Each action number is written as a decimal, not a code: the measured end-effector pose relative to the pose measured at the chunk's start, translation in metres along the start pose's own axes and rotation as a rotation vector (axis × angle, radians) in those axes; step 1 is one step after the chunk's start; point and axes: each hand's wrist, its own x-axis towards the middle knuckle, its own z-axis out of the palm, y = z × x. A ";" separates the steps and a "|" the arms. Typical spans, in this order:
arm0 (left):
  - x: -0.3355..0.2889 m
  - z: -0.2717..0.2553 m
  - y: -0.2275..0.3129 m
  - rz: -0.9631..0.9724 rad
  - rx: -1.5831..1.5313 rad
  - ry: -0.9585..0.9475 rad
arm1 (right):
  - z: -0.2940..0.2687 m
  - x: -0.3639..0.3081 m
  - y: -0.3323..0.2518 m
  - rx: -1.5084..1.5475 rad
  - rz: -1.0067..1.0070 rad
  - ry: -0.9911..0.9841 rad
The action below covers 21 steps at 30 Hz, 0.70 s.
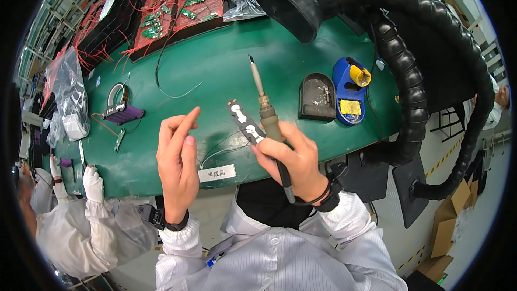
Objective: Soldering wires to a battery pack assembly on an electronics workbench.
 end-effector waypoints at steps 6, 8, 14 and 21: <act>0.005 0.003 -0.003 0.094 0.119 0.023 | 0.024 -0.006 -0.022 -0.043 0.031 0.157; 0.008 0.008 -0.002 0.149 0.143 0.042 | 0.029 -0.007 -0.026 -0.051 0.046 0.184; 0.015 0.027 0.000 0.046 -0.067 0.121 | 0.030 -0.007 -0.033 0.013 0.070 0.159; 0.029 0.028 0.000 0.168 0.031 0.016 | 0.017 -0.028 -0.033 0.093 0.063 0.121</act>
